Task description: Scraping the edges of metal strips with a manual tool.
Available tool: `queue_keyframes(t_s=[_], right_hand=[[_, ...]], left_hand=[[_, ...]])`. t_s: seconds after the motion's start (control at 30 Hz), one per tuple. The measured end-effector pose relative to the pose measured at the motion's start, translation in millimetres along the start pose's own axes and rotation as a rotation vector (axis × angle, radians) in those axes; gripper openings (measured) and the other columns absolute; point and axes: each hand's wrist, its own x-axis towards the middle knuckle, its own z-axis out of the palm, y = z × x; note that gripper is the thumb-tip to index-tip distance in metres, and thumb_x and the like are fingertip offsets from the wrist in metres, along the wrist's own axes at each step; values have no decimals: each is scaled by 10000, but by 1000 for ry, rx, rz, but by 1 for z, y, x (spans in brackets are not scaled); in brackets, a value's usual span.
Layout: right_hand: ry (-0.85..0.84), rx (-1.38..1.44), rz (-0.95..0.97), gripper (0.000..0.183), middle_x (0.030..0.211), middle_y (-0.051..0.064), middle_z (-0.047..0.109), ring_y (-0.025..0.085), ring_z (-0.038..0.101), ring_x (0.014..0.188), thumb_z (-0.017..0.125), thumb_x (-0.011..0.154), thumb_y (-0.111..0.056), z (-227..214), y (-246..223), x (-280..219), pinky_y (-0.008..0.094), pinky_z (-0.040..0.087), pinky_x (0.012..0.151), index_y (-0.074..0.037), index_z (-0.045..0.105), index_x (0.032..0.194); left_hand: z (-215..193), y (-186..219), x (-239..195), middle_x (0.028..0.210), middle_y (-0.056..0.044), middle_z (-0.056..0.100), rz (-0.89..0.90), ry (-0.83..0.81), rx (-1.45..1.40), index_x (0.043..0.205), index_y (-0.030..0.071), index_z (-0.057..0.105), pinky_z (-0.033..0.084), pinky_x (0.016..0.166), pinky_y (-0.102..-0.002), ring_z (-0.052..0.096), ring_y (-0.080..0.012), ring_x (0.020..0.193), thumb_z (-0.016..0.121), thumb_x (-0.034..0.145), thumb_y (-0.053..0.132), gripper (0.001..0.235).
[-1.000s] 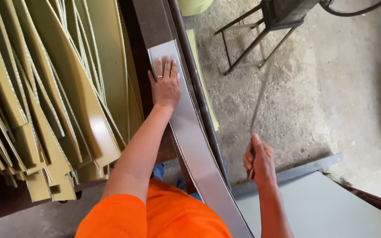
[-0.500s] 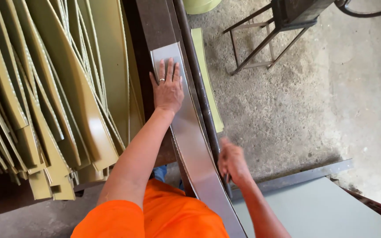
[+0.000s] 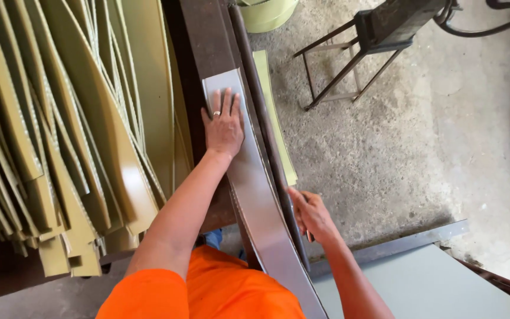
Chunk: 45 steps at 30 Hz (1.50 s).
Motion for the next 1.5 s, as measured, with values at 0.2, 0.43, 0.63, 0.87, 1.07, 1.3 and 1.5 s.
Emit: queue_keyframes(t_s=[0.2, 0.43, 0.63, 0.87, 1.07, 1.3, 1.5], right_hand=[[169, 352, -122, 495, 476, 4, 455, 118, 398, 339, 546, 1012, -463, -23, 0, 17, 309, 310, 323, -112, 476, 669], [210, 507, -91, 526, 461, -9, 431, 123, 408, 332, 513, 1022, -481, 18, -20, 21, 318, 326, 309, -114, 459, 648], [13, 162, -22, 475, 474, 5, 451, 124, 418, 348, 584, 991, -472, 6, -2, 43, 305, 322, 328, -101, 509, 704], [-88, -73, 96, 300, 527, -34, 472, 99, 459, 399, 581, 983, -505, 6, -35, 39, 294, 414, 365, -238, 603, 848], [-50, 297, -83, 573, 481, 2, 437, 120, 430, 363, 565, 1025, -516, 10, -20, 67, 303, 342, 343, -94, 474, 648], [20, 308, -102, 510, 493, -26, 408, 110, 399, 365, 548, 1022, -506, 1, -46, 71, 316, 334, 348, -149, 454, 669], [-194, 106, -49, 537, 484, -10, 441, 125, 432, 360, 553, 999, -507, 12, -37, 77, 311, 366, 351, -124, 474, 632]], left_hand=[[1, -9, 30, 1704, -21, 200, -35, 14, 29, 1603, 145, 329, 192, 1183, -701, 123, -272, 1567, 350, 1081, 330, 554], [2, -8, 26, 1714, -18, 165, -34, 2, 32, 1621, 125, 295, 167, 1208, -667, 97, -278, 1576, 335, 1080, 320, 576], [11, -10, 29, 1713, -9, 160, -37, 9, 10, 1617, 135, 305, 166, 1209, -672, 94, -268, 1576, 343, 1081, 324, 570], [-2, -4, 30, 1718, -20, 172, -27, 19, 13, 1611, 119, 326, 202, 1202, -677, 110, -276, 1583, 372, 1078, 318, 571], [5, -8, 26, 1711, -26, 187, -24, 42, 51, 1609, 113, 322, 210, 1193, -680, 120, -279, 1576, 387, 1065, 305, 581], [11, -10, 28, 1721, -19, 182, -24, 50, 53, 1610, 128, 318, 205, 1198, -680, 110, -273, 1582, 373, 1090, 323, 558], [11, -13, 22, 1711, -27, 172, -24, 26, 59, 1613, 126, 311, 192, 1194, -672, 106, -278, 1572, 374, 1067, 328, 585]])
